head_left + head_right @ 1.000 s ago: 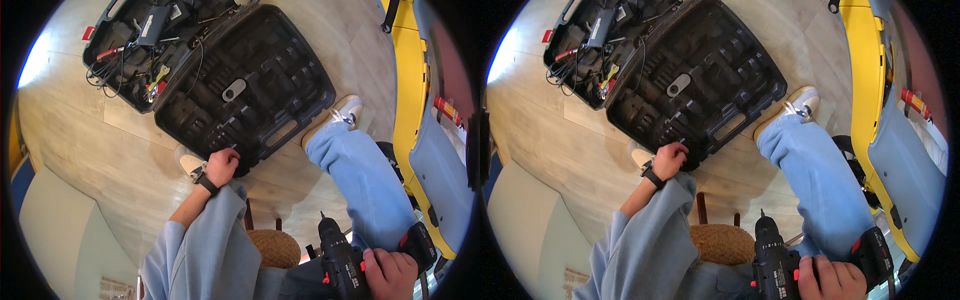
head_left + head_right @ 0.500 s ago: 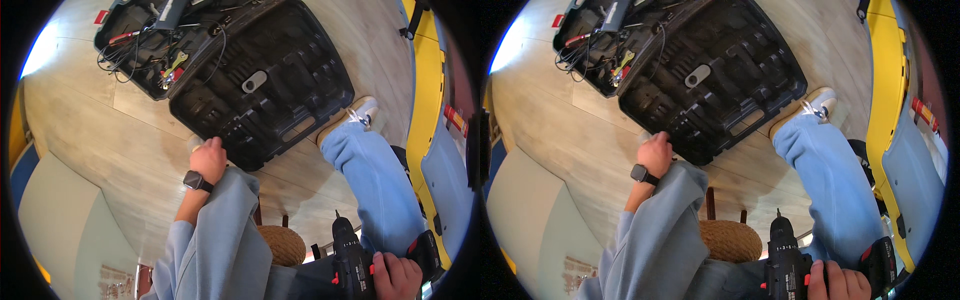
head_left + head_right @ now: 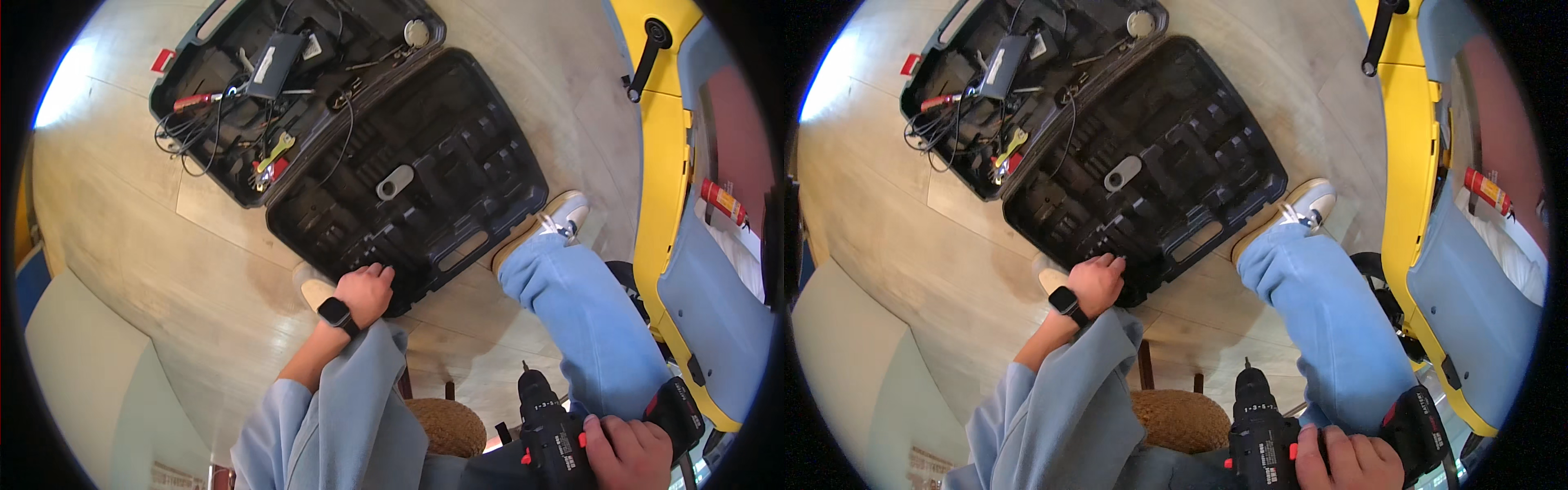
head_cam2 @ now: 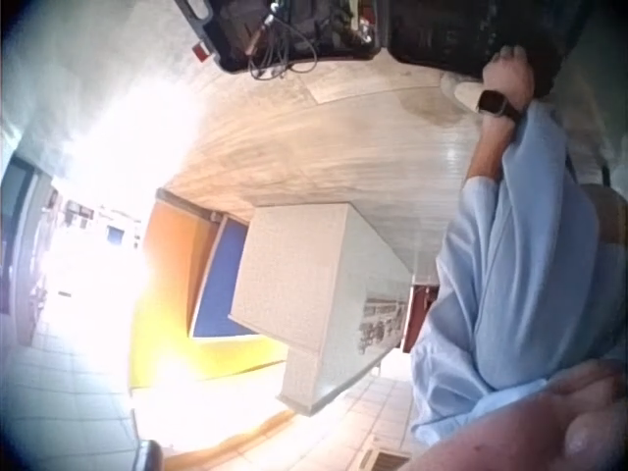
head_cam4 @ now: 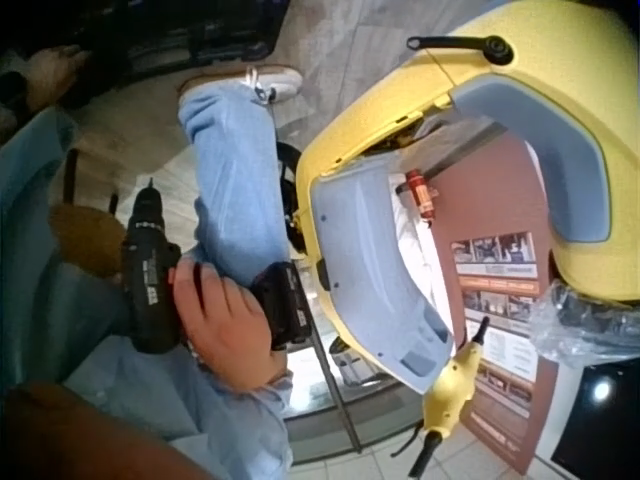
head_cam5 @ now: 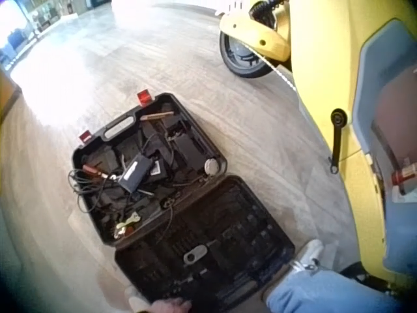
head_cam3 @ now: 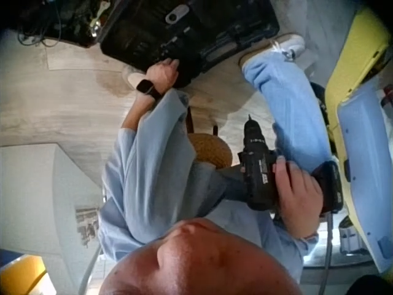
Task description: Using a power drill and hand tools to remove or install parts on a yellow scooter.
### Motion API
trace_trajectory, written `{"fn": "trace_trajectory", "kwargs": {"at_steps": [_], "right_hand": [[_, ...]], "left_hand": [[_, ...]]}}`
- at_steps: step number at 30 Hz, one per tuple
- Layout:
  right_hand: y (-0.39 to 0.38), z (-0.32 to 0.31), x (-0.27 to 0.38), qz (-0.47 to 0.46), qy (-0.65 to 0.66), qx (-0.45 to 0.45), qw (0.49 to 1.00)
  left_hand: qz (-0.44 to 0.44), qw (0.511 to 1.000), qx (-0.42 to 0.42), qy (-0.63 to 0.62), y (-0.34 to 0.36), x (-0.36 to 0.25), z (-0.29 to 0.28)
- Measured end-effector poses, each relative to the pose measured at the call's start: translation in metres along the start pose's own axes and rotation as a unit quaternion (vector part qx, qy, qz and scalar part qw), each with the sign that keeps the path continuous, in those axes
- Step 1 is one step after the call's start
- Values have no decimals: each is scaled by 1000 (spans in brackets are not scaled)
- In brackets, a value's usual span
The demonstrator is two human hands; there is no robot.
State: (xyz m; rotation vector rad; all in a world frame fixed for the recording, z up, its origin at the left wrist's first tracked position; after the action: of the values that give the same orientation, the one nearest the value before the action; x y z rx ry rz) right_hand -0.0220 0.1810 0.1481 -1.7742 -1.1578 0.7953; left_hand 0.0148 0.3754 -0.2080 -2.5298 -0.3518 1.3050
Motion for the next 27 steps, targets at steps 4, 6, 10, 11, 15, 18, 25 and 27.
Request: {"fn": "trace_trajectory", "kwargs": {"at_steps": [4, 6, 10, 11, 15, 18, 25, 27], "right_hand": [[-2, -2, -2, 9, 0, 1, 1000], [-2, -3, -2, 10, 1, -8, 1000], [-1, -4, -4, 11, 9, 0, 1000], [0, -5, -4, 12, 12, -2, 1000], [1, -4, -7, 15, 19, 2, 1000], [2, -5, -8, 13, 35, 4, 999], [6, -7, -10, 22, 57, 18, 998], [6, -7, -10, 15, 60, 14, 998]], "left_hand": [[5, 993, -101, -55, 5, 1, -28], [1, 993, -110, -47, 10, 4, -34], [-8, 991, -114, -72, 11, 19, -31], [-10, 991, -116, -70, 10, 21, -31], [-17, 986, -128, -104, 6, 17, -32], [5, 985, -151, -85, 5, 9, -38], [98, 971, -215, 43, 15, -19, -79], [99, 954, -278, 48, 28, -12, -110]]}}
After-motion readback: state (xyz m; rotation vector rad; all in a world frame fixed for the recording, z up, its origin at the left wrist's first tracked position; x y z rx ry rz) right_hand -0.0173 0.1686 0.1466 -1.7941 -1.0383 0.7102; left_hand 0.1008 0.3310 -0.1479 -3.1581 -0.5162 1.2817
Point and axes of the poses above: each hand's wrist, its own y-axis towards the middle knuckle, its own z-axis out of the palm, x = y × z, the point moved 7 cm from there along y, towards the middle knuckle, and after that the axes turned 13 degrees about z, right-handed, at the moved point
